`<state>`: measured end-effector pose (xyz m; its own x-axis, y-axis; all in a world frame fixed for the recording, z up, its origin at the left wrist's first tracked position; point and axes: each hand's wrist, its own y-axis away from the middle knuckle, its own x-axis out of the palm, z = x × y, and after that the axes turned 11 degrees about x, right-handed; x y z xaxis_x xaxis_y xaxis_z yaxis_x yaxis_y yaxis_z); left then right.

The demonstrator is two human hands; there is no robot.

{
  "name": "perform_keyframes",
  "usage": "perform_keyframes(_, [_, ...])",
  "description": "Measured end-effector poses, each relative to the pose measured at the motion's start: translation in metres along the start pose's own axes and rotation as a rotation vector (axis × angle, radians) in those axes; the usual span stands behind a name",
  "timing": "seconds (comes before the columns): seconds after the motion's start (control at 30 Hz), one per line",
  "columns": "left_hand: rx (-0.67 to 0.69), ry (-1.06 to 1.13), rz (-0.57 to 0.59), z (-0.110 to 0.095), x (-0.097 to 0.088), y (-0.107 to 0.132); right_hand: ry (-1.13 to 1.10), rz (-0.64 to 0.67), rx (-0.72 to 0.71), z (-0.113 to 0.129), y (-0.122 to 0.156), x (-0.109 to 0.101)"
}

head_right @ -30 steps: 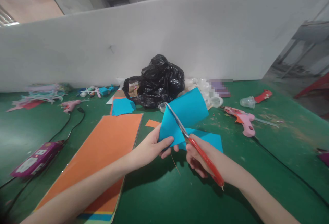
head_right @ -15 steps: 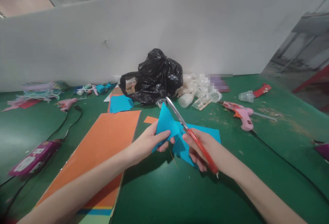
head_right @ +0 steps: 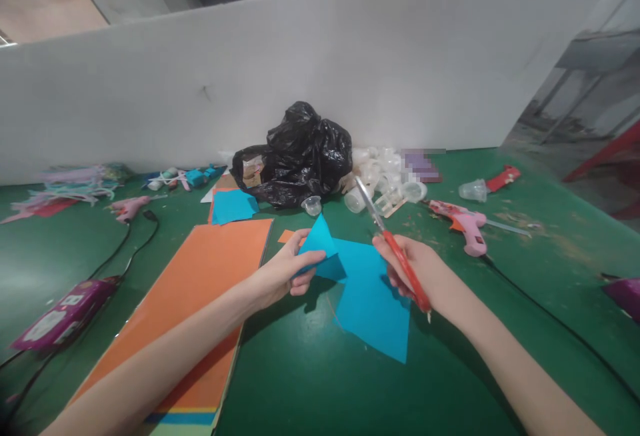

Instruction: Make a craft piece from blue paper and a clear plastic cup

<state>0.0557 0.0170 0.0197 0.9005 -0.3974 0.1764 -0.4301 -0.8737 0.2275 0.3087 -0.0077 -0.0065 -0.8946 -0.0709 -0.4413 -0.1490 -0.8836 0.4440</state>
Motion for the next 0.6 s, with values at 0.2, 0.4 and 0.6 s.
perform_keyframes(0.2, [0.013,0.062,0.024,0.000,-0.002,0.000,0.708,-0.328,-0.099,-0.022,-0.017,-0.012])
perform_keyframes(0.4, [0.034,-0.179,0.103,0.005,-0.001,0.002,0.631,-0.476,-0.467,-0.033,-0.021,-0.018])
perform_keyframes(0.6, [0.074,-0.243,0.159,0.004,0.010,0.009,0.163,0.097,-0.244,-0.001,0.017,0.008])
